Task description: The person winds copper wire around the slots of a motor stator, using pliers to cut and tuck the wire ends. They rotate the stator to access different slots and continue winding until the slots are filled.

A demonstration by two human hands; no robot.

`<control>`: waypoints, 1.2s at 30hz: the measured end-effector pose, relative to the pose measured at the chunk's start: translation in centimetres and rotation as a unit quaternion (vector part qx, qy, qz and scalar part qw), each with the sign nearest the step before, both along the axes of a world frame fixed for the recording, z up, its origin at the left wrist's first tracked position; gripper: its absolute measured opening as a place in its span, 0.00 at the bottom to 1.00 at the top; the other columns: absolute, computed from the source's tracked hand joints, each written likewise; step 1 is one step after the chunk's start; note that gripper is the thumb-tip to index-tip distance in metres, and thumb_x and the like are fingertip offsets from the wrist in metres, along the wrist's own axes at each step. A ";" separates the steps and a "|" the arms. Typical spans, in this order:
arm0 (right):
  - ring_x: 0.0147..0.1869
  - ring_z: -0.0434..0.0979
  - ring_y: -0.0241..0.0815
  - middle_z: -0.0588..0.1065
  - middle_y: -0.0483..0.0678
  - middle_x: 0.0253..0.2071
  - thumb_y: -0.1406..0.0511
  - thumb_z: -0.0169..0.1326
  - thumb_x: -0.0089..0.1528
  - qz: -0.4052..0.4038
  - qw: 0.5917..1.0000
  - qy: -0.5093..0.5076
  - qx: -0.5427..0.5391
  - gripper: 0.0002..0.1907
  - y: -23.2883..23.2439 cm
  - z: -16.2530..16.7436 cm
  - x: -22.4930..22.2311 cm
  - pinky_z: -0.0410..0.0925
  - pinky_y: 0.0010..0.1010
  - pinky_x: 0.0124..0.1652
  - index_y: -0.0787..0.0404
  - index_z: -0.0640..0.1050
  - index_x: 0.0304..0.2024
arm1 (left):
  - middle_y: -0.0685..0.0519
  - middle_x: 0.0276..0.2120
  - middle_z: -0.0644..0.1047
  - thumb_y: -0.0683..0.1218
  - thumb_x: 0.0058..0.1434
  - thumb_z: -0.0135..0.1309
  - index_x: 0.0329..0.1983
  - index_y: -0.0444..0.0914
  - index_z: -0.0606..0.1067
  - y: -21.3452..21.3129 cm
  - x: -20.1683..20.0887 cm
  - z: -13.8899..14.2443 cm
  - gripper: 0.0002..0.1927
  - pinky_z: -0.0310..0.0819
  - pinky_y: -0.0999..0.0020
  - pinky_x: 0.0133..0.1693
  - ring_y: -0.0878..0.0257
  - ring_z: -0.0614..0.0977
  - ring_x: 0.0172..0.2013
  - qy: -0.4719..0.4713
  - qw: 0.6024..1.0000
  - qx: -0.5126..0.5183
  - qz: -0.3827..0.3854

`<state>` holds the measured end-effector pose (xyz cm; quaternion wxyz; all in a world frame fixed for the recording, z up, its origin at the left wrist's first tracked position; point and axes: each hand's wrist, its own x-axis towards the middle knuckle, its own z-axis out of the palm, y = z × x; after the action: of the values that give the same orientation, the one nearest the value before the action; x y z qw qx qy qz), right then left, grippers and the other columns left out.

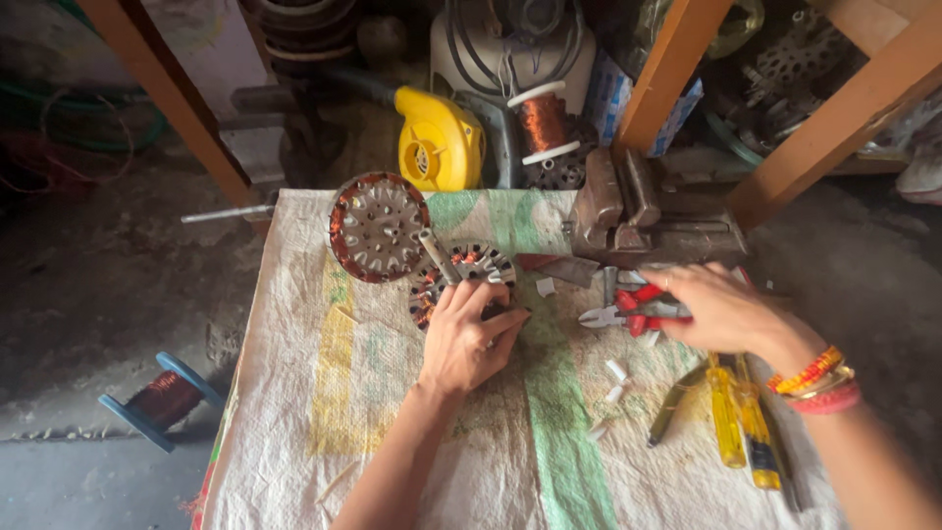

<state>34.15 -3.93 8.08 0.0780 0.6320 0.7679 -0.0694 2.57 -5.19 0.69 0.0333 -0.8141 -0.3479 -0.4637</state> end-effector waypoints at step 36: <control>0.24 0.81 0.50 0.83 0.48 0.31 0.65 0.52 0.49 -0.008 0.951 0.113 -0.287 0.15 4.8 -3.8 -5.0 0.71 0.43 0.25 0.77 0.76 0.24 | 0.61 0.32 0.80 0.43 0.51 0.67 0.32 0.42 0.83 0.6 0.3 -0.7 0.06 0.67 0.64 0.44 0.61 0.75 0.40 -0.006 0.995 0.050 -0.082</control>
<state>29.16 0.87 4.32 0.1685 0.5774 0.7142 -0.3581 2.90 -4.62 0.01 0.0341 -0.8344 -0.2566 -0.4866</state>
